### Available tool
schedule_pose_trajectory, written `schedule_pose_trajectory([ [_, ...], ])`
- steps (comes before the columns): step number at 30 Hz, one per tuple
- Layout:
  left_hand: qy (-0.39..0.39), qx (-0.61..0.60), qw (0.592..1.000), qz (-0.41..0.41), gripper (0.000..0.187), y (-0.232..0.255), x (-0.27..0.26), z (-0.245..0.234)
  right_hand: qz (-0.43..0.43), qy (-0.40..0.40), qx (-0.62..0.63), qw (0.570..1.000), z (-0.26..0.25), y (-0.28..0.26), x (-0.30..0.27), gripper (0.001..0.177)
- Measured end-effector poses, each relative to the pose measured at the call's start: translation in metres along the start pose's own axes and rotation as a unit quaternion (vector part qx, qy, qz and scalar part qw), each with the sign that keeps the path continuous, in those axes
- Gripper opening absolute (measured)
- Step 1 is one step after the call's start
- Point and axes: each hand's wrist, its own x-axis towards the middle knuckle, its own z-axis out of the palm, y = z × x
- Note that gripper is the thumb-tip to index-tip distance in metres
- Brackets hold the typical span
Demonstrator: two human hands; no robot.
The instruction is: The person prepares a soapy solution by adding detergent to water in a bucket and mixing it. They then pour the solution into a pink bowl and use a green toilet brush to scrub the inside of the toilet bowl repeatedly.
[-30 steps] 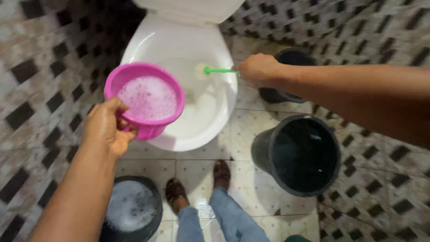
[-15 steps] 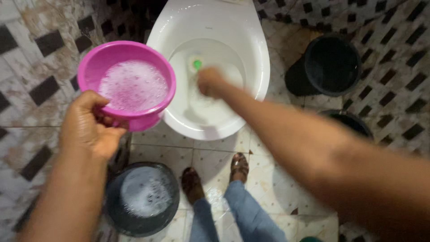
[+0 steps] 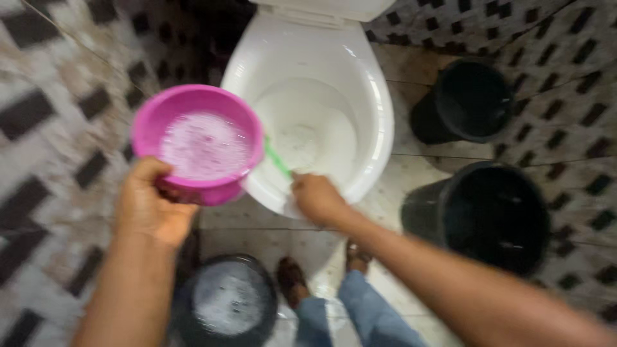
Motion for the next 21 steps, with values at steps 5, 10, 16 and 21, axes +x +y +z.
schedule_pose_trajectory([
  [5,-0.095,0.008,0.995,0.007,0.022,-0.009,0.031,-0.005,-0.007,-0.009,-0.014,1.000,-0.033,-0.024,0.003,0.054],
  [10,-0.021,-0.001,1.000,0.013,0.017,-0.021,0.036,0.014,-0.030,0.042,0.124,0.991,-0.025,-0.027,-0.076,0.041],
  [16,0.018,-0.059,0.997,0.035,0.016,-0.036,0.013,0.022,0.140,0.024,0.348,0.927,-0.078,-0.017,-0.043,0.042],
  [21,-0.011,-0.138,0.987,0.079,0.021,-0.054,-0.013,0.012,0.184,-0.114,0.571,0.792,-0.056,0.032,0.006,0.029],
])
